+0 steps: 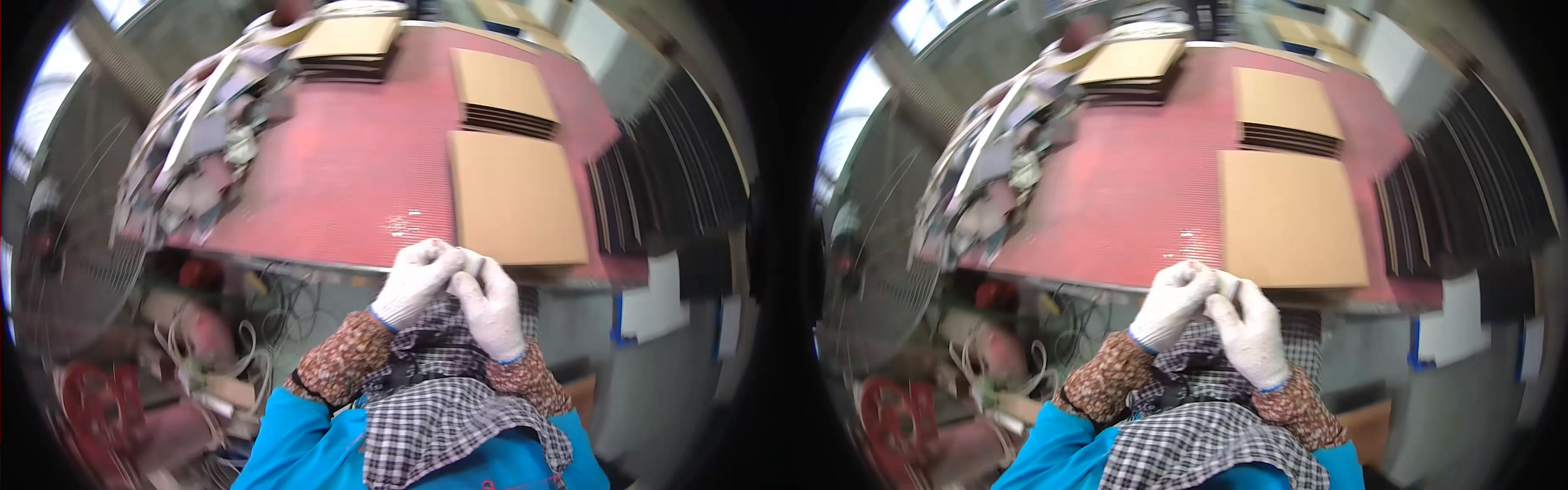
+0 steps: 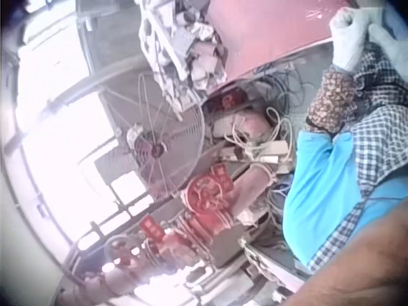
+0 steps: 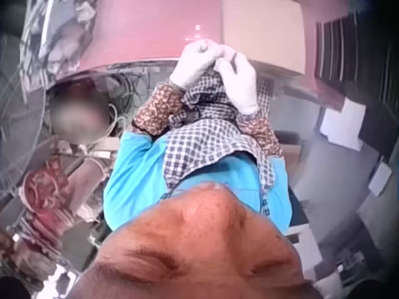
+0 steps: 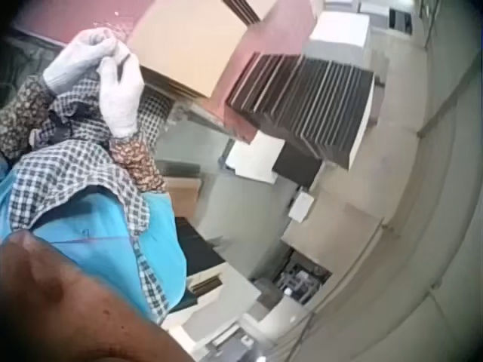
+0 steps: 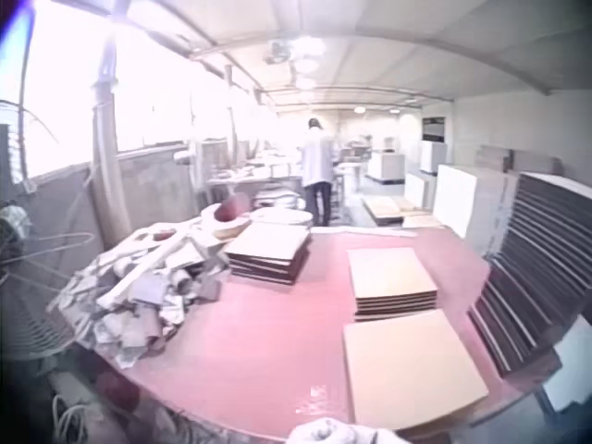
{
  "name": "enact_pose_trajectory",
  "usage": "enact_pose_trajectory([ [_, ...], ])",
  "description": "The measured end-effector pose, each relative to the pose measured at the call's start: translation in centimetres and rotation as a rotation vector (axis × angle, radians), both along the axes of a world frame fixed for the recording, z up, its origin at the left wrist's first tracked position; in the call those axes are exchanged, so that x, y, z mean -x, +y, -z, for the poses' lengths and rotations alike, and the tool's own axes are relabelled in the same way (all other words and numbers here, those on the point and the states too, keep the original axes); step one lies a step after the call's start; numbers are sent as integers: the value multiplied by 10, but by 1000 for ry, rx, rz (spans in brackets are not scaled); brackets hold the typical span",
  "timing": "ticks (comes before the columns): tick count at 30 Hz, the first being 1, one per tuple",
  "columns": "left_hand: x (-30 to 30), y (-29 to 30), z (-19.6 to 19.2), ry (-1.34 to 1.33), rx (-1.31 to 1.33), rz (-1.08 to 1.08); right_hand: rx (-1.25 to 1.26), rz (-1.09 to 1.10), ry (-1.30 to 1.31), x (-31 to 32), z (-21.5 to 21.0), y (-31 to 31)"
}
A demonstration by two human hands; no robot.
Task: Inspecting and sorting cardboard pieces on a work table in a manufacturing environment.
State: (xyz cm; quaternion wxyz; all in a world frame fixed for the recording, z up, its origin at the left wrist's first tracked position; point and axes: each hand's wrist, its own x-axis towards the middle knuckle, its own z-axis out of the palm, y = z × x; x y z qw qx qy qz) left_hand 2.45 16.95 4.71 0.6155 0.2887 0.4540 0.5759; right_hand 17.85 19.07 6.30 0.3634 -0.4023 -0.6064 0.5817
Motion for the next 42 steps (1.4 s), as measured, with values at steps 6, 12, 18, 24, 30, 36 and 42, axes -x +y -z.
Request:
enact_pose_trajectory([
  [6, -25, 29, -33, 399, -169, -78, -185, 324, -81, -80, -34, -3],
  [12, 5, 114, 4, 705, -215, -245, -300, 363, -611, -155, -46, 34],
  [18, -2, 177, 20, 627, -132, -128, -427, 193, -929, -145, -45, 71],
  [24, -5, 180, 14, 463, -79, -146, -644, -11, -1182, -139, -35, 82],
  [30, -2, 191, 48, 83, -193, -185, -917, -130, -1341, -141, -27, 83],
  [36, -1, 195, 64, -17, -314, -213, -618, -70, -1315, -119, -36, 97],
  [42, 0, 190, 62, 25, -327, -173, -725, -31, -1282, -93, -19, 187],
])
